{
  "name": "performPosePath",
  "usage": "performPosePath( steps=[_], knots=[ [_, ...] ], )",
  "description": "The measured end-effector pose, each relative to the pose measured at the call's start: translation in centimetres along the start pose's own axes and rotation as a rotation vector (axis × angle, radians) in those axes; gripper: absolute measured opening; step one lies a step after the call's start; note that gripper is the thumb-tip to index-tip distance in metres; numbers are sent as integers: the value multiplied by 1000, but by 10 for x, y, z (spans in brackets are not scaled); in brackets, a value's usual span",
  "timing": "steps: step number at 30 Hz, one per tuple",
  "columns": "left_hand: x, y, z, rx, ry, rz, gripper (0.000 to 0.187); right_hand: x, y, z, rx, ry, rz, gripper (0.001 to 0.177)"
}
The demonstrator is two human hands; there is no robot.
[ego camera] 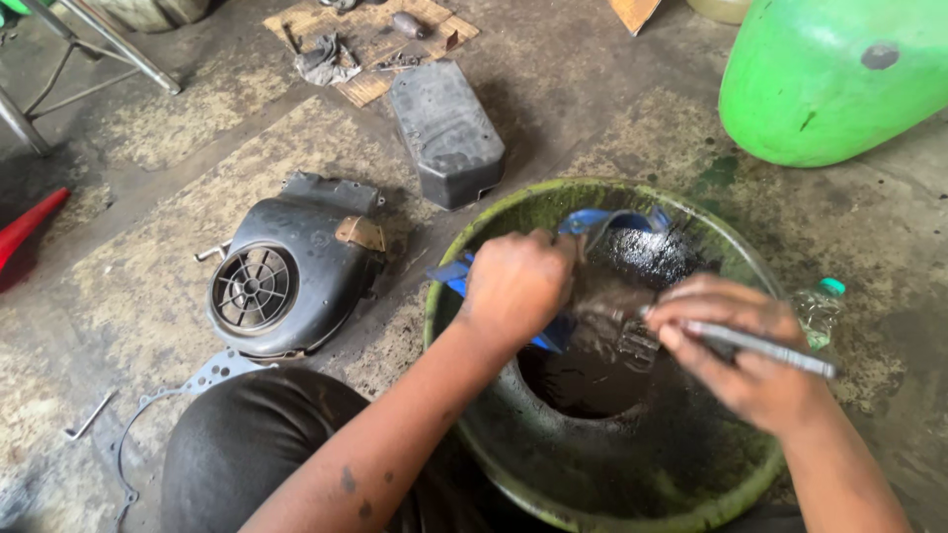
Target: The person cleans a black plastic cover with a cloth, then picks up a blue mechanical housing. They use a screwdriver to scrape residue from the housing's interior and then scrub it thoroughly with a brush over a green basin. Finally, they wipe the blue housing with a cloth.
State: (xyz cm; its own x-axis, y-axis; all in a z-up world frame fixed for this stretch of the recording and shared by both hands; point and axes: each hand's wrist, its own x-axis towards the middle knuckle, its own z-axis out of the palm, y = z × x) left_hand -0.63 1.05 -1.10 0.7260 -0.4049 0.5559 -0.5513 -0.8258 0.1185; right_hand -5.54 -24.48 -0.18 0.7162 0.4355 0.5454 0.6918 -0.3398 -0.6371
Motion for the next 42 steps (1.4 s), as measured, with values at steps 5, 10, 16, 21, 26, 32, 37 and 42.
performPosePath(
  steps=[5,10,16,21,26,32,37,42],
  knots=[
    [5,0,2,-48,48,-31,19,12,15,1,-174,81,45,9],
    [8,-8,-9,-120,185,-18,17,0,4,-1,173,92,68,14],
    [19,-4,-37,-162,372,-70,26,13,-14,-18,-204,223,7,10],
    [23,-2,-39,-249,444,-120,26,6,-31,-18,28,98,-45,13],
    [23,-3,-39,-262,422,-204,32,12,-24,-21,-93,276,1,7],
    [30,-1,-40,-186,517,-198,31,8,-40,-16,317,365,40,11],
    [27,-2,-52,-134,519,-22,25,13,-47,-6,-4,213,192,11],
    [27,13,-61,-92,492,129,23,22,-68,17,-406,192,81,15]
  ],
)
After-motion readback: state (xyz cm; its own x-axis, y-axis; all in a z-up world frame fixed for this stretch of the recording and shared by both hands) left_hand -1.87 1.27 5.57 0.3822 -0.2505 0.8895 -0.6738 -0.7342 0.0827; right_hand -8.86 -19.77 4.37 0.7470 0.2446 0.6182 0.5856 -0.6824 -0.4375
